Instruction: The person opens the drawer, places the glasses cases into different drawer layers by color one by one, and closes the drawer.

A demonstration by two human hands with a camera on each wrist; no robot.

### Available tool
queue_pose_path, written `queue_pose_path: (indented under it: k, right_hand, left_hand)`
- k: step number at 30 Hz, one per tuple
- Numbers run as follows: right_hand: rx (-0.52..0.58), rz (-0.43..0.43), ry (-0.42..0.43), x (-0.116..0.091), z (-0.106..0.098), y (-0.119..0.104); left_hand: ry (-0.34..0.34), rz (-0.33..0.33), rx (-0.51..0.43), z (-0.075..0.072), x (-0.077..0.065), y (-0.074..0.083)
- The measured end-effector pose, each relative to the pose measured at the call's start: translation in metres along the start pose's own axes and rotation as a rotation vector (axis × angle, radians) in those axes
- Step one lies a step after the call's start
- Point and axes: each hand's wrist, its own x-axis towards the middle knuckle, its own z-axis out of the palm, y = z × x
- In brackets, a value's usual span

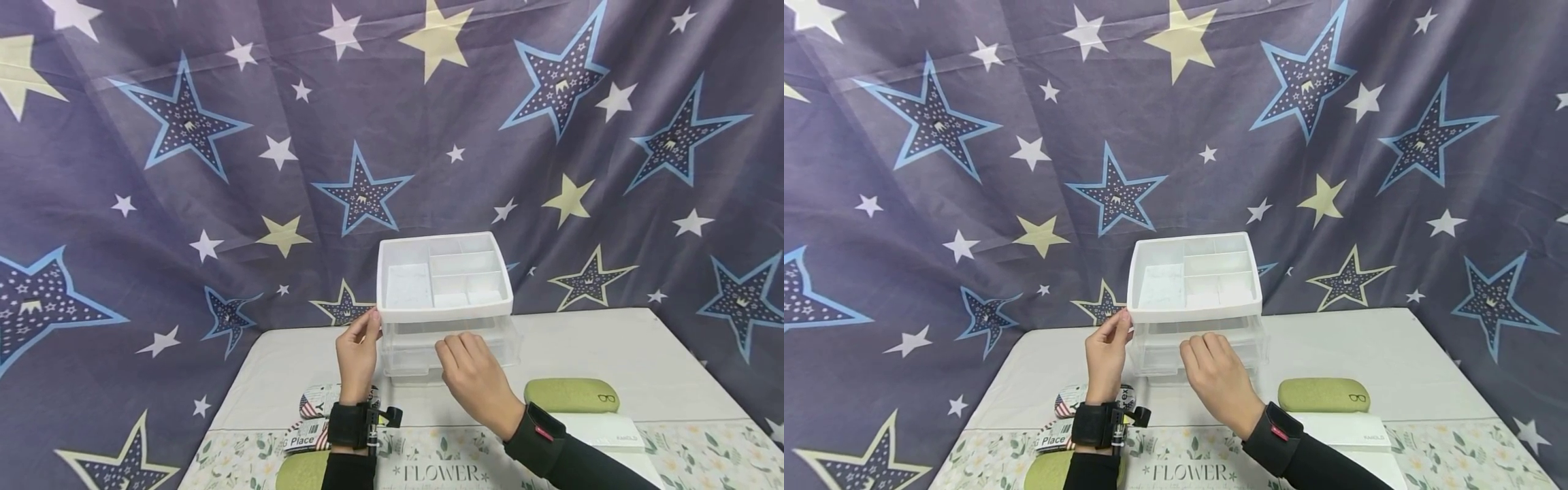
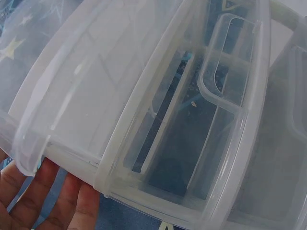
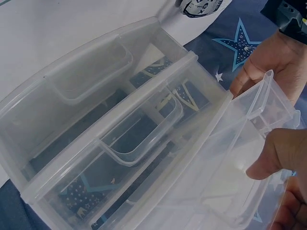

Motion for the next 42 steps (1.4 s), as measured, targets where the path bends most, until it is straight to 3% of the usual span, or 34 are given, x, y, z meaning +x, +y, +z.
queue_pose_path:
  k: [17,31,42]
  right_hand:
    - [0.020,-0.005,0.019,-0.002,-0.009,-0.007]
    - [0.033,-0.006,0.025,-0.004,-0.014,-0.013]
    - [0.040,-0.005,0.043,-0.005,-0.019,-0.017]
  left_hand:
    - [-0.013,0.023,0.033,-0.002,0.000,0.000]
    - [-0.019,0.012,0.008,-0.002,-0.003,0.000]
    - [0.000,0.017,0.065,-0.001,-0.002,0.003]
